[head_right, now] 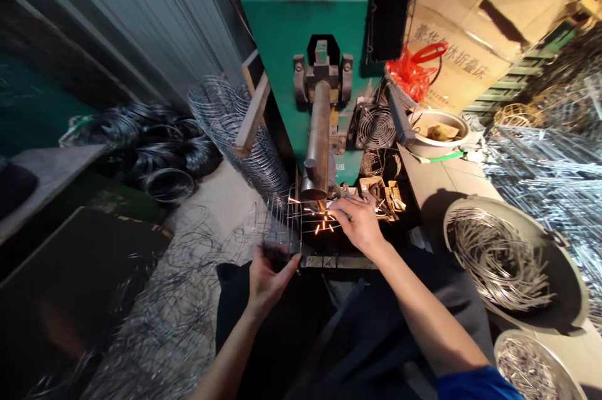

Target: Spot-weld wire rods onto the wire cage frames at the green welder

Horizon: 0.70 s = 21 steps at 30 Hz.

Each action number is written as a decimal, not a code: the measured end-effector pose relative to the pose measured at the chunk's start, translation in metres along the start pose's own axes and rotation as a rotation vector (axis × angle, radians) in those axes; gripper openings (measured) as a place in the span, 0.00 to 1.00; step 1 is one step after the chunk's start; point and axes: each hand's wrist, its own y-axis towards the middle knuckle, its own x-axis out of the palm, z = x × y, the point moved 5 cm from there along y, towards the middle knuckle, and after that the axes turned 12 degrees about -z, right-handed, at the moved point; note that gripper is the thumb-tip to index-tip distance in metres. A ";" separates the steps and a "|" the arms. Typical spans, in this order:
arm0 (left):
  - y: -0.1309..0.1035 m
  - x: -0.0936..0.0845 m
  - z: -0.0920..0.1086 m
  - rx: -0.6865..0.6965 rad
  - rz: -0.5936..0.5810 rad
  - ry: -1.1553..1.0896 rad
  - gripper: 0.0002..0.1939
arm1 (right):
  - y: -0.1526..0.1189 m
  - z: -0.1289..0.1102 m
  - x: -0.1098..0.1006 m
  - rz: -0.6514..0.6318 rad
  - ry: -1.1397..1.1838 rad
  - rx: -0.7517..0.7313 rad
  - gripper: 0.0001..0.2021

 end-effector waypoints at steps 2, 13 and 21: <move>0.002 0.000 -0.002 -0.004 -0.008 0.010 0.21 | 0.001 -0.001 0.000 -0.007 0.034 0.008 0.09; -0.066 -0.024 0.000 -0.270 -0.037 -0.297 0.34 | -0.120 0.087 -0.072 0.012 0.034 0.467 0.16; -0.128 0.009 -0.015 -0.779 -0.490 -0.684 0.35 | -0.439 0.210 -0.120 -0.120 -0.428 1.386 0.22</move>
